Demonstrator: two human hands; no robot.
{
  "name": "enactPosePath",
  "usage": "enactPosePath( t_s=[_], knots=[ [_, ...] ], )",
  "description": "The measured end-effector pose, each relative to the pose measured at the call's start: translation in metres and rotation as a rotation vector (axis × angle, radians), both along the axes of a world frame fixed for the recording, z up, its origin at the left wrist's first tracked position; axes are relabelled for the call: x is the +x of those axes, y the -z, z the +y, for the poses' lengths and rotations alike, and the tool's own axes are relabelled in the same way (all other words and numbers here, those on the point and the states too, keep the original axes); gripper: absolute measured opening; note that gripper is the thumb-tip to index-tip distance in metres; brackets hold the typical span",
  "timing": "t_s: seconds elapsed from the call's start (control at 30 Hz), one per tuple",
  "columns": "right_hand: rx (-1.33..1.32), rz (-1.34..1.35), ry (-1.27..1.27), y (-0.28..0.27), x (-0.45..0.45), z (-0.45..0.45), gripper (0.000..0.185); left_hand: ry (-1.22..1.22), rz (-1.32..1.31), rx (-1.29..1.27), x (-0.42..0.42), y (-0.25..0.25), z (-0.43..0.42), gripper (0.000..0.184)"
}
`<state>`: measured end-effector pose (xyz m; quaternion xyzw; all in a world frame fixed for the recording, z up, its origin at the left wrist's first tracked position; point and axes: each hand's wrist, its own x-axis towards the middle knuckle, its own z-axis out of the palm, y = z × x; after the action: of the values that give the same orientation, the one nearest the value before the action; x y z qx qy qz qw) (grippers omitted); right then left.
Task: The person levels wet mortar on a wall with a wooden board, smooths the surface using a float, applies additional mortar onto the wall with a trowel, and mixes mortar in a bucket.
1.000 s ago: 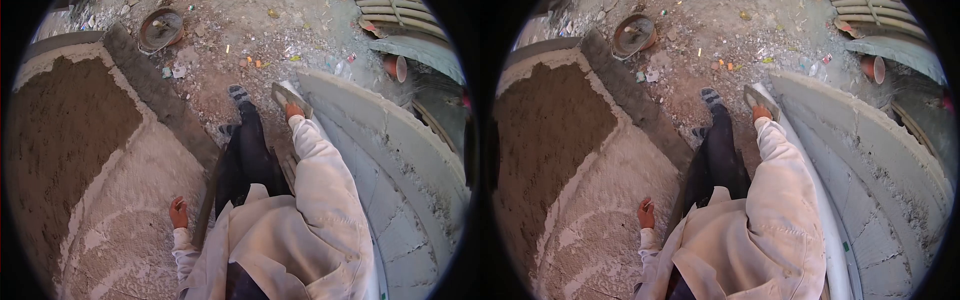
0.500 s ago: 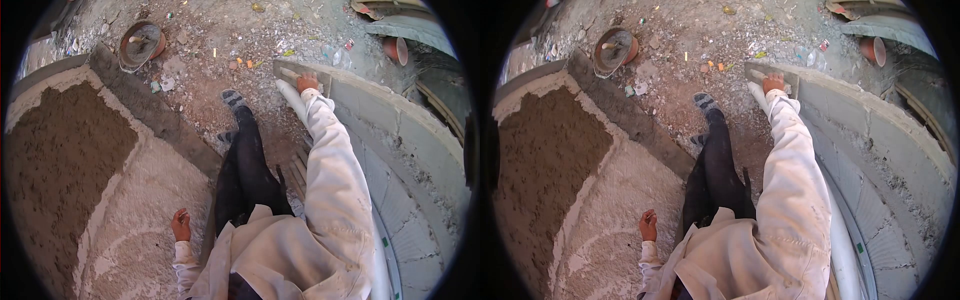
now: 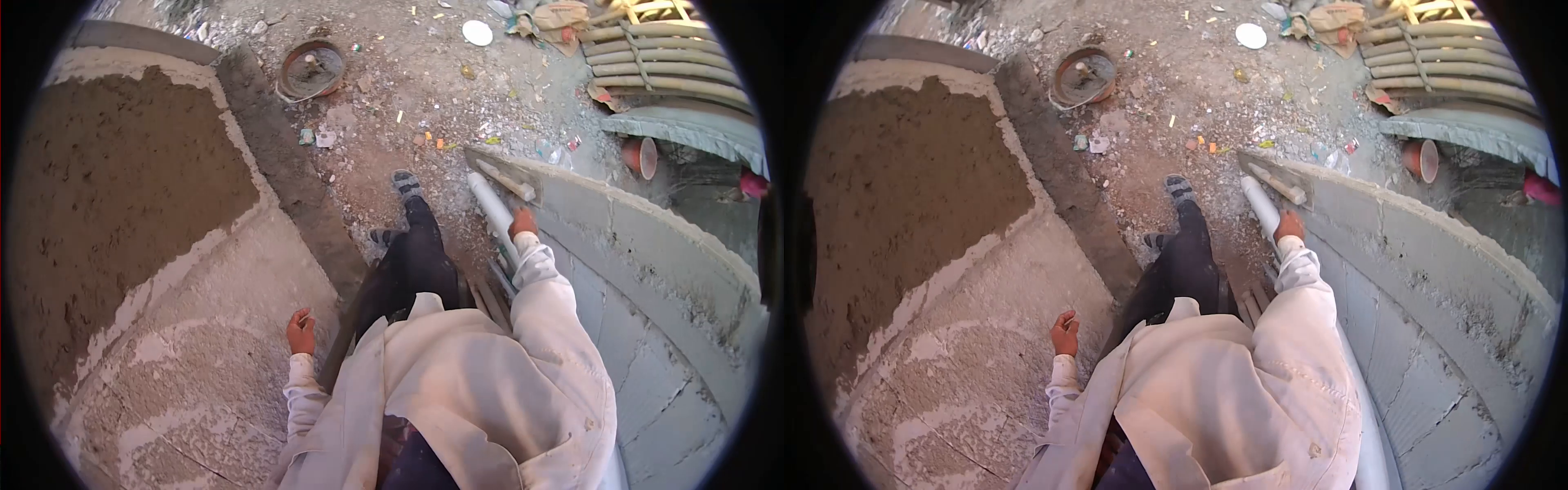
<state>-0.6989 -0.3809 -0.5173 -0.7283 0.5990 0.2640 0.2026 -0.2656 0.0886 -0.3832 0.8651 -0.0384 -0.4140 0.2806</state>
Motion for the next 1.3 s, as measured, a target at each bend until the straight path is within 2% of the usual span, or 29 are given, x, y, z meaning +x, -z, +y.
enactPosePath(
  t_s=[0.07,0.1,0.13,0.27,0.3,0.33,0.4,0.43,0.47,0.53,0.6,0.67,0.73,0.77,0.8,0.9,0.93,1.0,1.03,1.07,1.1,1.17,1.2,1.23,1.27,1.3],
  knots=[
    [0.149,-0.131,0.111,0.0,-0.004,0.037,0.039,-0.072,-0.037,-0.035,-0.005,0.01,0.02,0.025],
    [0.148,-0.219,0.09,-0.007,-0.003,0.056,0.037,-0.103,-0.081,-0.047,-0.01,0.021,0.033,0.025],
    [0.232,-0.212,0.189,-0.015,0.006,0.071,0.031,-0.125,-0.116,-0.053,-0.015,0.035,0.047,0.025],
    [0.273,-0.214,-0.121,0.001,0.015,0.105,0.027,-0.32,-0.13,-0.046,-0.043,0.086,0.089,0.025],
    [0.28,-0.225,-0.211,0.021,0.015,0.1,0.029,-0.408,-0.086,-0.162,-0.053,0.116,0.108,0.023],
    [0.325,-0.137,-0.228,0.022,0.028,0.092,0.03,-0.376,-0.088,-0.079,-0.059,0.112,0.106,0.022],
    [0.295,-0.153,-0.168,0.007,0.054,0.078,0.033,-0.308,-0.08,0.099,-0.075,0.089,0.094,0.02],
    [0.24,-0.115,-0.253,0.009,0.065,0.068,0.033,-0.243,-0.092,0.29,-0.08,0.107,0.098,0.02],
    [0.184,-0.078,-0.341,0.001,0.088,0.055,0.033,-0.258,-0.094,0.215,-0.085,0.109,0.101,0.02],
    [0.266,-0.158,-0.302,-0.014,0.132,0.02,0.035,-0.297,-0.089,0.075,-0.101,0.11,0.107,0.021],
    [0.25,-0.16,-0.447,-0.011,0.188,-0.022,0.034,-0.433,-0.023,0.083,-0.109,0.112,0.105,0.02],
    [0.211,-0.278,-0.542,-0.032,0.266,-0.057,0.034,-0.589,0.022,0.079,-0.119,0.115,0.101,0.018],
    [0.19,-0.387,-0.642,-0.021,0.34,-0.095,0.03,-0.772,0.031,0.061,-0.133,0.12,0.092,0.015],
    [0.205,-0.415,-0.676,-0.014,0.382,-0.113,0.03,-0.884,0.064,0.014,-0.135,0.105,0.074,0.014],
    [0.227,-0.443,-0.711,-0.003,0.425,-0.129,0.03,-0.997,0.094,-0.029,-0.138,0.084,0.055,0.013],
    [0.304,-0.372,-0.877,0.053,0.554,-0.172,0.036,-0.945,0.089,0.128,-0.172,0.058,0.007,0.011],
    [0.218,-0.39,-0.973,0.081,0.594,-0.186,0.036,-0.894,0.065,0.167,-0.181,0.054,-0.01,0.01],
    [0.052,-0.402,-1.117,0.134,0.658,-0.202,0.034,-0.625,0.071,0.292,-0.172,0.018,-0.064,0.01],
    [-0.048,-0.403,-1.177,0.153,0.698,-0.211,0.032,-0.696,0.119,0.36,-0.151,0.0,-0.106,0.011],
    [-0.261,-0.51,-1.257,0.17,0.734,-0.219,0.029,-0.762,0.174,0.427,-0.127,-0.014,-0.143,0.012],
    [-0.471,-0.609,-1.334,0.189,0.758,-0.226,0.027,-0.658,0.112,0.464,-0.117,-0.013,-0.16,0.014],
    [-0.415,-0.184,-1.403,0.242,0.798,-0.237,0.032,-0.833,0.172,0.497,-0.102,-0.005,-0.191,0.017],
    [-0.208,-0.037,-1.26,0.261,0.814,-0.239,0.033,-0.921,0.196,0.516,-0.096,-0.001,-0.202,0.018],
    [-0.014,0.106,-1.103,0.278,0.829,-0.24,0.035,-1.048,0.322,0.537,-0.048,-0.006,-0.238,0.02],
    [0.172,0.244,-0.933,0.298,0.835,-0.241,0.038,-1.072,0.327,0.505,-0.029,0.004,-0.255,0.02],
    [0.143,0.183,-0.878,0.328,0.828,-0.243,0.037,-1.1,0.329,0.473,-0.017,0.013,-0.267,0.02]
  ],
)
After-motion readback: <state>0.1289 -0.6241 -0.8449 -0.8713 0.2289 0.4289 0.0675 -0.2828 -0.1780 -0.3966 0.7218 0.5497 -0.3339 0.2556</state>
